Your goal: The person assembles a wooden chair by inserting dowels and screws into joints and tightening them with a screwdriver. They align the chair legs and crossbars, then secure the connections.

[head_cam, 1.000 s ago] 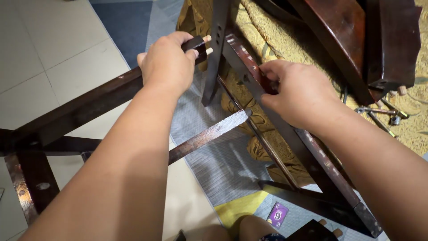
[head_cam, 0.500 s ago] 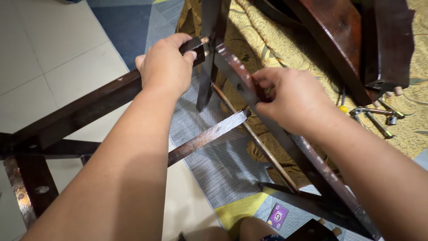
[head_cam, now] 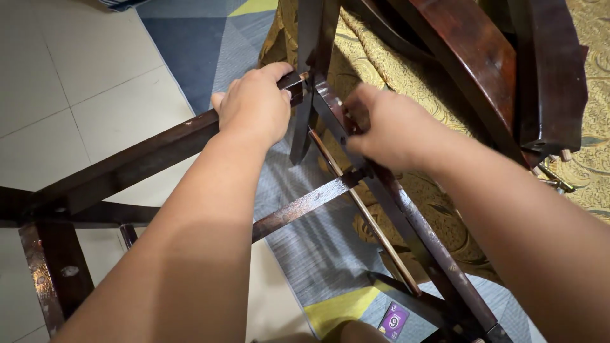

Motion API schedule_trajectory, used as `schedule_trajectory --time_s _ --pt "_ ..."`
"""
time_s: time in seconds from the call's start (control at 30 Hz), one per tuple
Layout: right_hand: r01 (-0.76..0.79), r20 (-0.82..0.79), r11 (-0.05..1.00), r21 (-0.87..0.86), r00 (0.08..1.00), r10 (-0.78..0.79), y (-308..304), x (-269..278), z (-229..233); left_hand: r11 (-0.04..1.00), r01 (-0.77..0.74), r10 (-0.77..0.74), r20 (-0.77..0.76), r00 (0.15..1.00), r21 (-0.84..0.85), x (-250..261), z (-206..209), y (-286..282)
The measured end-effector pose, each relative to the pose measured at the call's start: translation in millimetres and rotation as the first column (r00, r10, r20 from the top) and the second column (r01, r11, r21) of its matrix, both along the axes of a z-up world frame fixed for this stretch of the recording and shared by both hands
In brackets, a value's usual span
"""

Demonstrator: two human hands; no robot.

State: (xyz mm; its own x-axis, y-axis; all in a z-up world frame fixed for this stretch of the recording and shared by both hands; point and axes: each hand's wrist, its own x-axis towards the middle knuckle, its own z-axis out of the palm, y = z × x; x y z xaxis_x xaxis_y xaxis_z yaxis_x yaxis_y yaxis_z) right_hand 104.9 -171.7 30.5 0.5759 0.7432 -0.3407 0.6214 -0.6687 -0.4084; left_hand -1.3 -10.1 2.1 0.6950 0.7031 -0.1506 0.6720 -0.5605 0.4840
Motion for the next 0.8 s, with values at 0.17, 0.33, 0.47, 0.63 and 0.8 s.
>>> schedule_trajectory --time_s 0.17,0.33,0.47,0.63,0.8 --pt "-0.067 0.056 0.996 -0.054 0.996 0.070 23.7 12.0 -10.0 1.000 0.001 -0.001 -0.018 1.000 0.011 1.0 1.8 0.3" --pt "-0.086 0.007 0.991 -0.102 0.996 0.087 32.9 17.5 -2.1 1.000 0.018 -0.018 -0.011 1.000 0.014 -0.2 0.4 2.2" --pt "-0.090 -0.022 0.994 -0.060 0.996 0.089 31.4 13.4 -4.9 0.999 0.018 -0.020 0.040 0.999 0.049 -4.0 -8.2 1.7" --pt "-0.073 -0.040 0.992 -0.103 0.997 0.069 33.3 12.5 -4.4 0.998 0.020 -0.022 0.036 0.999 0.065 -2.8 -4.9 -0.1" --pt "-0.193 0.069 0.980 -0.050 0.978 0.196 34.2 12.2 -8.1 0.999 0.014 -0.014 0.004 1.000 0.053 -2.3 -5.3 -1.4"
